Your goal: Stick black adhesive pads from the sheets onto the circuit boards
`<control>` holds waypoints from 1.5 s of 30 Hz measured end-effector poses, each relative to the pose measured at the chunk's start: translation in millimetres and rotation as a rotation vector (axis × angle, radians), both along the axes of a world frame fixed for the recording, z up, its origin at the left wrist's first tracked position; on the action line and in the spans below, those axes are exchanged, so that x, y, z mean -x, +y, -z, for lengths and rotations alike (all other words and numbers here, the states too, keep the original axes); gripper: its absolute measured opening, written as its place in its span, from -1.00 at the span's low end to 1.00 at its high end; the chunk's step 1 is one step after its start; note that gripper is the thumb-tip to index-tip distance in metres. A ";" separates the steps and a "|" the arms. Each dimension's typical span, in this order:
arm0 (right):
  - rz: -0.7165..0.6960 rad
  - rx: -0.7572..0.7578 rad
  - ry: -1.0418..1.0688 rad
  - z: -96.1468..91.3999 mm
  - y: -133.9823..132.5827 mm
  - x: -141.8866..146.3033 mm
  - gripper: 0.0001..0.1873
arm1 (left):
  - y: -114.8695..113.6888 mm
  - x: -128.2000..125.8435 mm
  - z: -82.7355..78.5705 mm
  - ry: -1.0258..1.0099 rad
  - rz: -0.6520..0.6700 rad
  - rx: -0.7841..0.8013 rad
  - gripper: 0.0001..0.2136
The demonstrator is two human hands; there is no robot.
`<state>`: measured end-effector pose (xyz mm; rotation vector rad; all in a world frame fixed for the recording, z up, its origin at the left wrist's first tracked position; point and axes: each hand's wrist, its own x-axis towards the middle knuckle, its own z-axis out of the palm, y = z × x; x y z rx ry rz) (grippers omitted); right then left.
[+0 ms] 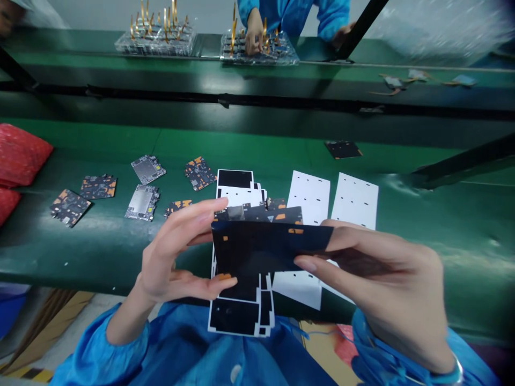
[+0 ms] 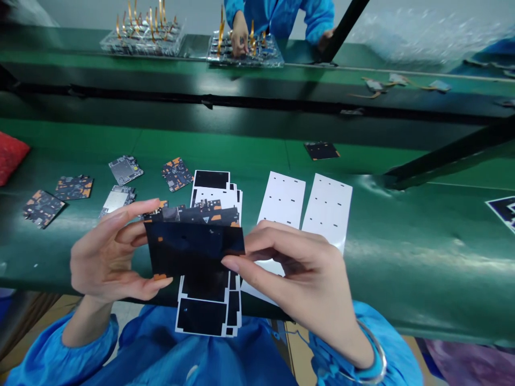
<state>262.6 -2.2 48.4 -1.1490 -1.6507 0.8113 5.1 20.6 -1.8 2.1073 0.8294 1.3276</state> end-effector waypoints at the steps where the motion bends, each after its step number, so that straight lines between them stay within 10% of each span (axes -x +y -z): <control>1: 0.000 0.005 0.002 -0.3 -0.4 0.3 -0.79 | 0.4 0.0 -0.3 -0.005 0.007 -0.018 -0.17; 11: 0.003 -0.040 -0.048 4.3 2.2 5.3 -0.82 | 9.4 -1.2 -7.4 0.109 0.048 -0.227 -0.42; 18: 0.039 -0.339 -0.714 26.2 11.7 -3.6 -0.55 | 9.6 4.8 -18.3 0.411 0.160 -0.204 -0.68; 23: 0.002 -0.203 -0.774 70.3 25.1 0.9 -0.41 | 86.3 5.2 -7.6 0.422 0.026 -0.080 -0.77; 28: -0.285 -0.083 -0.798 122.4 20.3 29.5 0.23 | 153.9 -2.4 17.2 0.537 -0.243 0.256 -0.38; 37: -0.228 -0.041 -0.534 144.8 15.1 25.1 -0.03 | 28.7 10.2 26.0 0.556 -0.160 0.578 -0.74; 45: -0.175 -0.268 -0.498 103.5 10.6 26.2 -0.26 | -7.1 -24.0 54.4 -0.020 -0.109 0.739 -0.84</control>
